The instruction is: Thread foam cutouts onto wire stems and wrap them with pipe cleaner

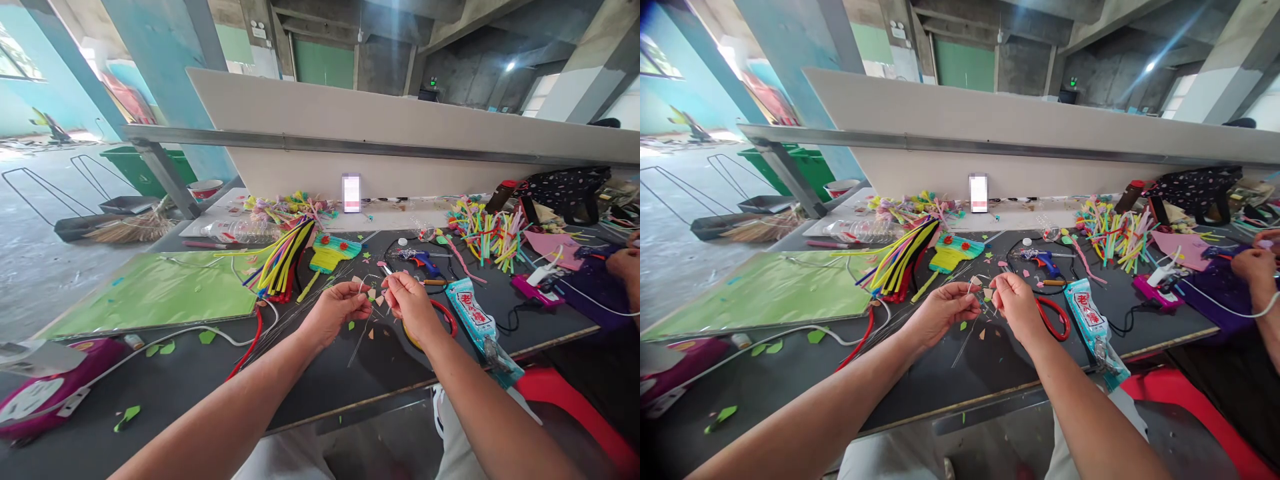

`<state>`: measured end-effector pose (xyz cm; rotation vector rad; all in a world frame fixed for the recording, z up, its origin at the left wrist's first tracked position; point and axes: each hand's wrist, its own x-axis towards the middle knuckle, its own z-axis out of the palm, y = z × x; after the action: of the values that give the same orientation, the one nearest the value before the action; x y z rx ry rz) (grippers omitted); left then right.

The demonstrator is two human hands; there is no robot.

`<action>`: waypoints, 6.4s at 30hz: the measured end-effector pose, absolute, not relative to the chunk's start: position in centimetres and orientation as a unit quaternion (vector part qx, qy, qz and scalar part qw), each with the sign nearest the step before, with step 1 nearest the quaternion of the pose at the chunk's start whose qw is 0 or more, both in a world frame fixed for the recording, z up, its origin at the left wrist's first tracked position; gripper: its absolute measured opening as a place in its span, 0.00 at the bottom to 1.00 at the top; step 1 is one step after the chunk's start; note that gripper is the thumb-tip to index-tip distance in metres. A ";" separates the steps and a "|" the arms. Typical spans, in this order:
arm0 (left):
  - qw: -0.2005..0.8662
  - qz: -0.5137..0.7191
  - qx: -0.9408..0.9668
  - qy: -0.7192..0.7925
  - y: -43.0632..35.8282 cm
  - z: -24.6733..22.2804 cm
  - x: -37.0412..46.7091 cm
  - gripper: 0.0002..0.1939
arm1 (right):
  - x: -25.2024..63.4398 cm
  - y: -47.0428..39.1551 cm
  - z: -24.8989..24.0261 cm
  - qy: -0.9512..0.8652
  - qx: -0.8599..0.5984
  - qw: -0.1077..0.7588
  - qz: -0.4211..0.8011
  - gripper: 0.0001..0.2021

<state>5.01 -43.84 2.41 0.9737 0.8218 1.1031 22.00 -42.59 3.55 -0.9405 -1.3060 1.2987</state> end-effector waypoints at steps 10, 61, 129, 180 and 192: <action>0.700 0.493 0.388 0.342 -44.2 2.8 5.2 0.15 | 21.8 -42.5 4.1 -0.493 -0.315 0.537 0.608 0.11; 0.727 0.434 0.447 0.289 -43.6 3.1 4.0 0.17 | 21.9 -42.8 3.9 -0.505 -0.331 0.407 0.686 0.10; 0.685 0.457 0.451 0.344 -43.0 2.1 3.9 0.13 | 21.3 -42.1 2.8 -0.402 -0.269 0.517 0.706 0.10; 0.677 0.480 0.470 0.301 -43.8 3.1 4.1 0.09 | 19.4 -45.2 3.1 -0.622 -0.449 0.442 0.465 0.09; 0.673 0.506 0.467 0.272 -44.2 3.5 4.4 0.07 | 19.7 -45.5 3.7 -0.592 -0.450 0.442 0.501 0.07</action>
<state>4.36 -44.22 3.50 1.0519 0.6118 1.1382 19.70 -45.48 3.71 -1.1174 -1.4692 1.2433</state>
